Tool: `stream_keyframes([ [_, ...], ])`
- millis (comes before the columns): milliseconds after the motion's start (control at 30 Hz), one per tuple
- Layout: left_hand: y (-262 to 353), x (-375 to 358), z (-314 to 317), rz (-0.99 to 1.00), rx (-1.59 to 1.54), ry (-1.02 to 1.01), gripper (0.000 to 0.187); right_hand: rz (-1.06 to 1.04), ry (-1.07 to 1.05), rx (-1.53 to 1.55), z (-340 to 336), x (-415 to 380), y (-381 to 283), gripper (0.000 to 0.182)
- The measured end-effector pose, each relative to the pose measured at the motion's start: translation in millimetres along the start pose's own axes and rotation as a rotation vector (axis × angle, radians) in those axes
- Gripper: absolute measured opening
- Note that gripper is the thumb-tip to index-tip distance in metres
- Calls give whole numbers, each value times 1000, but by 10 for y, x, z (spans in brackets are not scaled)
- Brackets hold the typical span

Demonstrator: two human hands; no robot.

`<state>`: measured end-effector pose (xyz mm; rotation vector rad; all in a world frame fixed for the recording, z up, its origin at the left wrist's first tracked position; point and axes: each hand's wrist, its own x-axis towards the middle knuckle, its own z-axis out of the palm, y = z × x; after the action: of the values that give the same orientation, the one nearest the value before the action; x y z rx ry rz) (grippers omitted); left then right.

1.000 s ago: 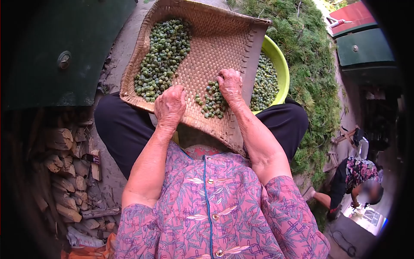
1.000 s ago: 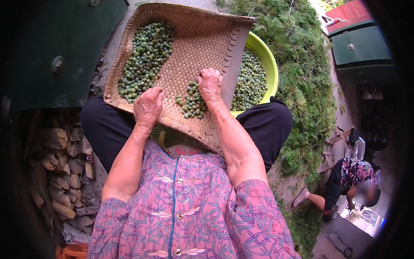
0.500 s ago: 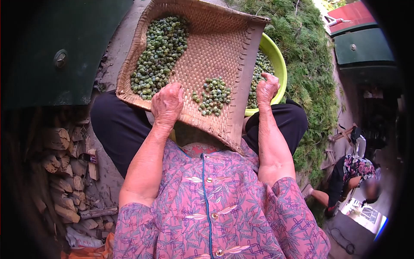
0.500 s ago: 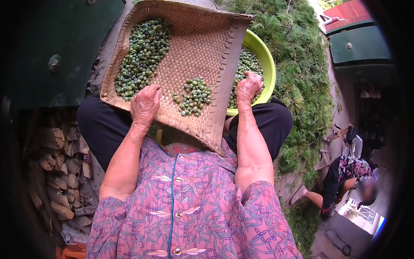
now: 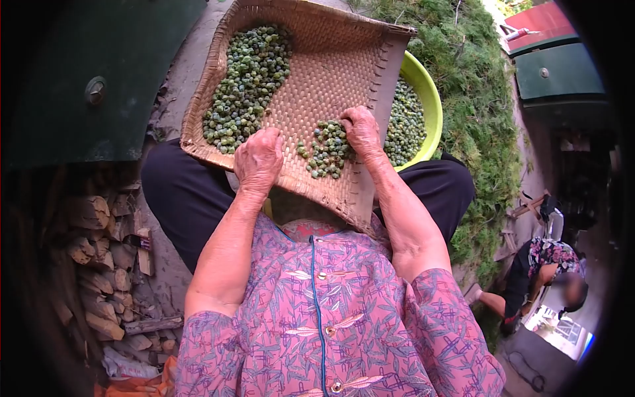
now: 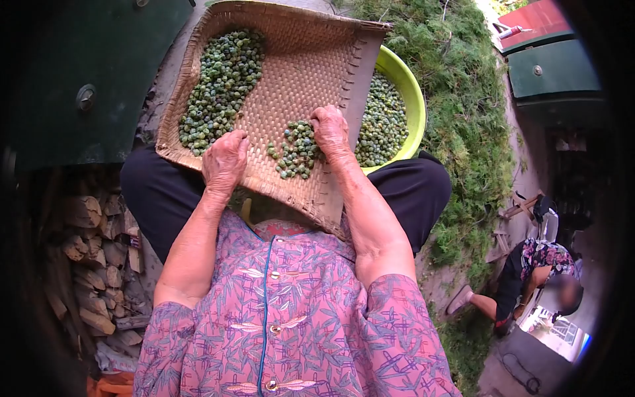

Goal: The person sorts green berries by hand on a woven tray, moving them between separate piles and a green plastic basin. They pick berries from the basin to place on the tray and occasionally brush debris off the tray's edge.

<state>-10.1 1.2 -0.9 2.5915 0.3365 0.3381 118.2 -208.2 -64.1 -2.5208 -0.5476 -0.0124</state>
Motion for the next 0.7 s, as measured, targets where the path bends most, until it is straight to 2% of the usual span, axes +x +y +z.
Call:
stream_keyframes([
  [67,-12,6,9,0,0,-10,11,22,5,20,-30,-16,63,9],
  [133,-16,3,10,1,3,-22,11,77,158,111,-121,-60,97,11],
  [167,-11,3,2,1,3,-25,11,77,158,109,-162,-84,170,11],
  [233,-12,5,-1,2,4,-29,11,211,363,10,-262,-127,335,14],
  [300,-16,5,12,-5,15,-35,11,238,517,-308,-378,-184,410,14],
  [333,-9,8,11,-2,12,-35,11,254,548,-304,-414,-198,395,12],
  [367,-1,7,5,-16,12,-44,11,256,550,-308,-411,-196,393,12],
  [433,12,5,8,-29,13,-52,11,148,366,-98,-369,-158,330,12],
  [500,-2,6,9,-25,21,-49,11,112,267,-28,-230,-113,196,10],
  [700,6,2,-4,-24,11,-47,11,78,79,-112,54,-35,-148,9],
])
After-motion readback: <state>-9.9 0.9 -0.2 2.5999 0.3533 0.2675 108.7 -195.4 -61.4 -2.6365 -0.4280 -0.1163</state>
